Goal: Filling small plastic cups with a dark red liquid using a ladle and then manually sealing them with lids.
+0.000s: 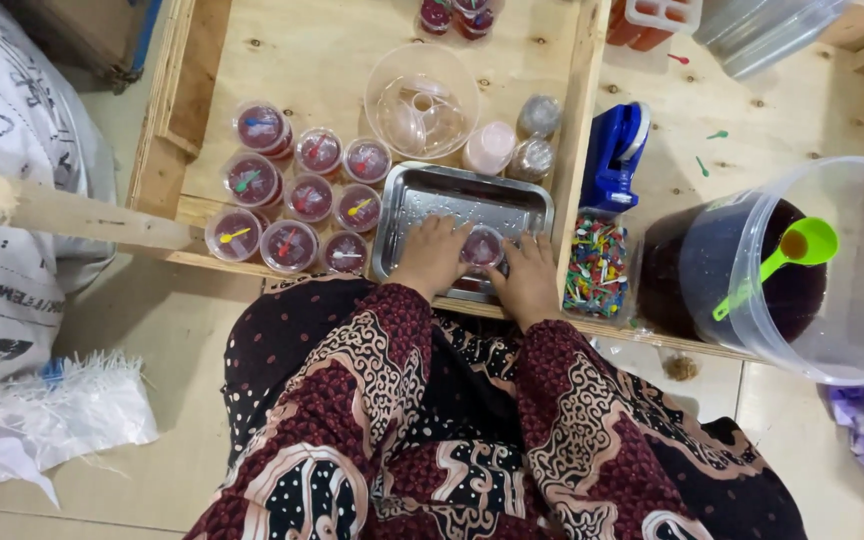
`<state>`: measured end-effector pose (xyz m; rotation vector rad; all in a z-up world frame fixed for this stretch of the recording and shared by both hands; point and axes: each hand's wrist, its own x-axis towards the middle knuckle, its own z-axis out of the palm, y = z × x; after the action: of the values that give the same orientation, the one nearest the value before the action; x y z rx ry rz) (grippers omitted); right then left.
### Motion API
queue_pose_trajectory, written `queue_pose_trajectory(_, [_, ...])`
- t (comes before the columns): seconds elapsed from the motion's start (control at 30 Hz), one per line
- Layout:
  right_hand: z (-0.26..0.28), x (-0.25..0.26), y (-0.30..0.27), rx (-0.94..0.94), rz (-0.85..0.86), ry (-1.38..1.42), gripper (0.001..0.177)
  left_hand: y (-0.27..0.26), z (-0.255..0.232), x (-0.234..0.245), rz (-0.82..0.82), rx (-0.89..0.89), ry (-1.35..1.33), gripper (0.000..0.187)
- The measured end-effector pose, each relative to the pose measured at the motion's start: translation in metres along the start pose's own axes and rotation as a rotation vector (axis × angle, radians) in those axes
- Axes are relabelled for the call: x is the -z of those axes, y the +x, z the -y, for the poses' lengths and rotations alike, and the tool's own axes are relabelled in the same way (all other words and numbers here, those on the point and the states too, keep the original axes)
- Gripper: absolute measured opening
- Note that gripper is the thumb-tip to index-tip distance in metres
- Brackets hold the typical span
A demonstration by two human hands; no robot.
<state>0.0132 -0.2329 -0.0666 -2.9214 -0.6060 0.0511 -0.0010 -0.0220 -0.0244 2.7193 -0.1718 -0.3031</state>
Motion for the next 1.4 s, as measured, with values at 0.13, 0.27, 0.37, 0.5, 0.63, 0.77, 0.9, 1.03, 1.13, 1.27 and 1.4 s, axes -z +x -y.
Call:
queue_pose_trajectory(0.13, [-0.003, -0.002, 0.003, -0.002, 0.033, 0.006, 0.062, 0.004, 0.001, 0.004, 0.04, 0.008, 0.003, 0.064])
queue_pose_trajectory(0.27, [0.003, 0.013, 0.013, 0.0, 0.11, -0.048, 0.061, 0.009, 0.0, 0.005, 0.047, -0.012, 0.003, 0.063])
queue_pose_trajectory(0.37, [0.003, 0.016, 0.018, 0.01, 0.17, -0.082, 0.06, 0.01, 0.002, -0.01, 0.015, -0.037, 0.008, 0.065])
queue_pose_trajectory(0.5, [0.004, 0.019, 0.018, 0.004, 0.212, -0.094, 0.059, 0.008, 0.003, -0.025, -0.055, -0.054, 0.046, 0.068])
queue_pose_trajectory(0.63, [0.007, 0.019, 0.006, -0.012, 0.145, -0.045, 0.055, -0.002, -0.005, -0.022, -0.07, -0.034, 0.083, 0.065])
queue_pose_trajectory(0.77, [0.013, 0.042, -0.013, 0.035, -0.009, 0.005, 0.058, -0.019, -0.021, 0.003, -0.09, -0.038, 0.113, 0.074])
queue_pose_trajectory(0.9, [0.003, 0.072, -0.046, 0.172, -0.268, 0.185, 0.045, -0.05, -0.047, 0.027, -0.079, -0.113, 0.074, 0.066])
queue_pose_trajectory(1.03, [-0.051, 0.043, -0.06, 0.139, -0.434, 0.283, 0.039, -0.068, -0.076, 0.025, -0.102, -0.175, 0.001, 0.057])
queue_pose_trajectory(1.13, [-0.077, 0.043, -0.062, -0.349, -0.151, 0.672, 0.032, -0.064, -0.08, -0.018, -0.327, -0.365, 0.075, 0.051])
queue_pose_trajectory(1.27, [-0.099, 0.046, -0.048, -0.628, -0.142, 0.824, 0.032, -0.05, -0.086, -0.039, -0.301, -0.439, 0.074, 0.056])
queue_pose_trajectory(1.4, [-0.113, 0.039, -0.038, -0.723, -0.183, 0.798, 0.031, -0.036, -0.093, -0.052, -0.267, -0.455, 0.062, 0.065])
